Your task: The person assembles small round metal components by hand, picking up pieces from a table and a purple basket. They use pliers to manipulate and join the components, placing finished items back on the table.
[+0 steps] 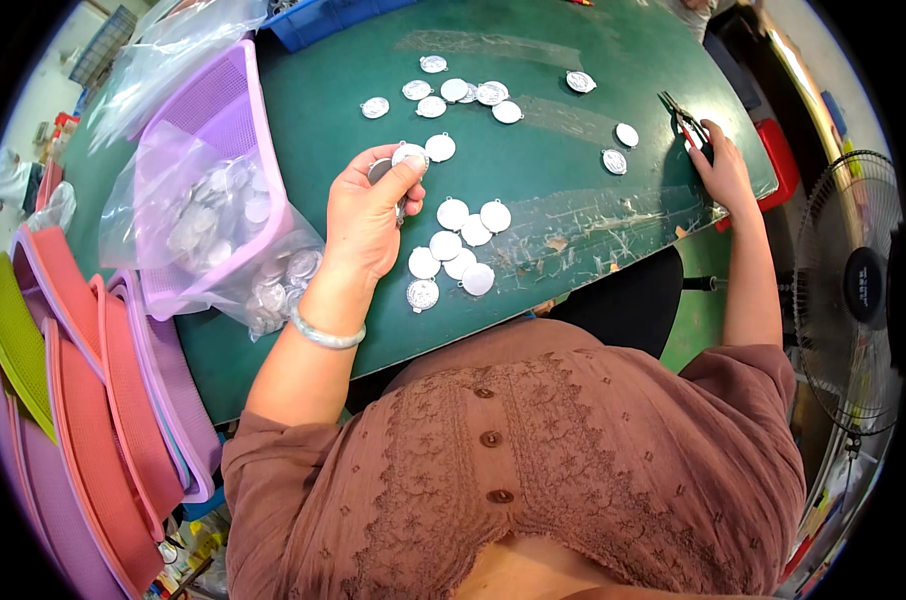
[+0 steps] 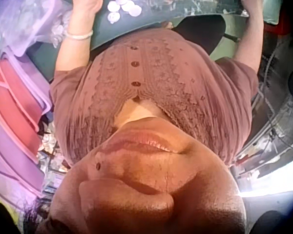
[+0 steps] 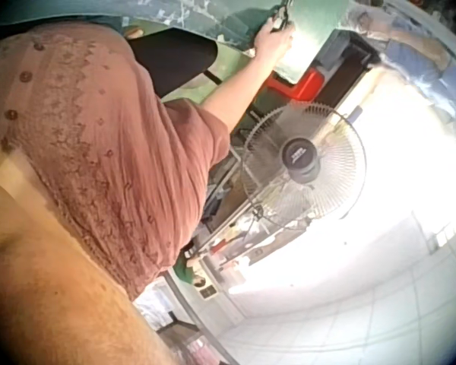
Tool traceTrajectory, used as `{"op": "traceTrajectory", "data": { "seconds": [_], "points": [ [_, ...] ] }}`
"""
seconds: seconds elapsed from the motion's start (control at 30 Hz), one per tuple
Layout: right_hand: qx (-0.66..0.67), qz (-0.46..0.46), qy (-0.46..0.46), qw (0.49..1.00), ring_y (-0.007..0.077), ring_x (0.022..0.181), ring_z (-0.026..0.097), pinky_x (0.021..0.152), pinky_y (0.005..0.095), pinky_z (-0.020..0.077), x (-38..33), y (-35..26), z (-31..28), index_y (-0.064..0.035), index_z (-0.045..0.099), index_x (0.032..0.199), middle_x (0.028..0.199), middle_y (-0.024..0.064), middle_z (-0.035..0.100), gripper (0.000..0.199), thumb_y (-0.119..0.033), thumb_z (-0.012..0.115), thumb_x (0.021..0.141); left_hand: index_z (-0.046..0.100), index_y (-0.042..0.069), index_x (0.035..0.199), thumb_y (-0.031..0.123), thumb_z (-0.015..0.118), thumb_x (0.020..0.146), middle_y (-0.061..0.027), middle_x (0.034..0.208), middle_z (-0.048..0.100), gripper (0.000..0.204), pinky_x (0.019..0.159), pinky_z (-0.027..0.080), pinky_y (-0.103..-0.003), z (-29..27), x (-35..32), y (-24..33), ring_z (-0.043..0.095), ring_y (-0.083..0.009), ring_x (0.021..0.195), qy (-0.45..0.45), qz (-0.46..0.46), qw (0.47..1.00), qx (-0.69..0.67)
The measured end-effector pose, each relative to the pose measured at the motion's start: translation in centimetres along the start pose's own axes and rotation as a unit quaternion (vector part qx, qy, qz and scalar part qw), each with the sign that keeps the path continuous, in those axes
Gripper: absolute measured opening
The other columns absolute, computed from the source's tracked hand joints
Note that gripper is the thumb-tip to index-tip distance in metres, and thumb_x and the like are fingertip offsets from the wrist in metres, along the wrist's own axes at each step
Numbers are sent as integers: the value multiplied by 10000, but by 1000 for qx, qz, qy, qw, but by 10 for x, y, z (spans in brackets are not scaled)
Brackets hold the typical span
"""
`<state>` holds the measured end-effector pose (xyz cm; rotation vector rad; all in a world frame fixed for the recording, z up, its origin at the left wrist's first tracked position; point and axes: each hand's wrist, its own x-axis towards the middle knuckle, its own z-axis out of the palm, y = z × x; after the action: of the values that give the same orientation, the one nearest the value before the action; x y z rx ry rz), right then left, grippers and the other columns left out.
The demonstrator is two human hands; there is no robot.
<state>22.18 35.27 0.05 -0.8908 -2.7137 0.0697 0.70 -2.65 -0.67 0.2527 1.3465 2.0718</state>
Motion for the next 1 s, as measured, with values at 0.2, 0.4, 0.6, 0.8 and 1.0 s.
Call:
{"op": "traceTrajectory", "data": {
  "seconds": [0.2, 0.4, 0.6, 0.8, 1.0],
  "points": [
    [162, 60, 34, 984, 252, 733, 546, 666, 319, 432, 1, -8, -3, -47, 496, 979, 818, 129, 559, 178, -169, 511, 851, 556, 10, 920, 89, 646, 778, -23, 725, 563, 185, 495, 387, -206, 3, -1, 2, 493, -87, 571, 2, 16, 999, 31],
    [398, -119, -84, 906, 131, 777, 526, 685, 264, 434, -20, -120, -35, -20, 466, 1033, 847, 56, 565, 311, -118, 622, 782, 564, 18, 919, 104, 633, 793, -17, 699, 557, 168, 485, 365, -202, 4, -6, 2, 476, -76, 549, -33, 24, 997, 65],
    [340, -258, -167, 889, 271, 786, 582, 691, 323, 460, -31, -189, -41, -30, 477, 1069, 871, 141, 581, 346, -117, 623, 767, 568, 20, 914, 109, 624, 802, -12, 699, 558, 154, 486, 359, -198, 6, -7, 5, 471, -69, 548, -53, 28, 996, 72],
    [281, -280, -171, 902, 254, 841, 578, 725, 327, 459, -27, -203, -37, -24, 465, 1110, 920, 144, 577, 418, -168, 648, 763, 578, 31, 896, 122, 629, 800, -2, 701, 556, 142, 485, 350, -196, 7, -10, 8, 462, -62, 546, -50, 28, 996, 64],
    [271, -288, -204, 896, 252, 876, 584, 753, 328, 461, -26, -206, -41, -13, 459, 1113, 931, 148, 579, 439, -198, 651, 764, 579, 41, 886, 134, 636, 800, 0, 707, 559, 139, 483, 348, -197, 7, -10, 7, 461, -60, 544, -66, 25, 996, 55]
  ]
}}
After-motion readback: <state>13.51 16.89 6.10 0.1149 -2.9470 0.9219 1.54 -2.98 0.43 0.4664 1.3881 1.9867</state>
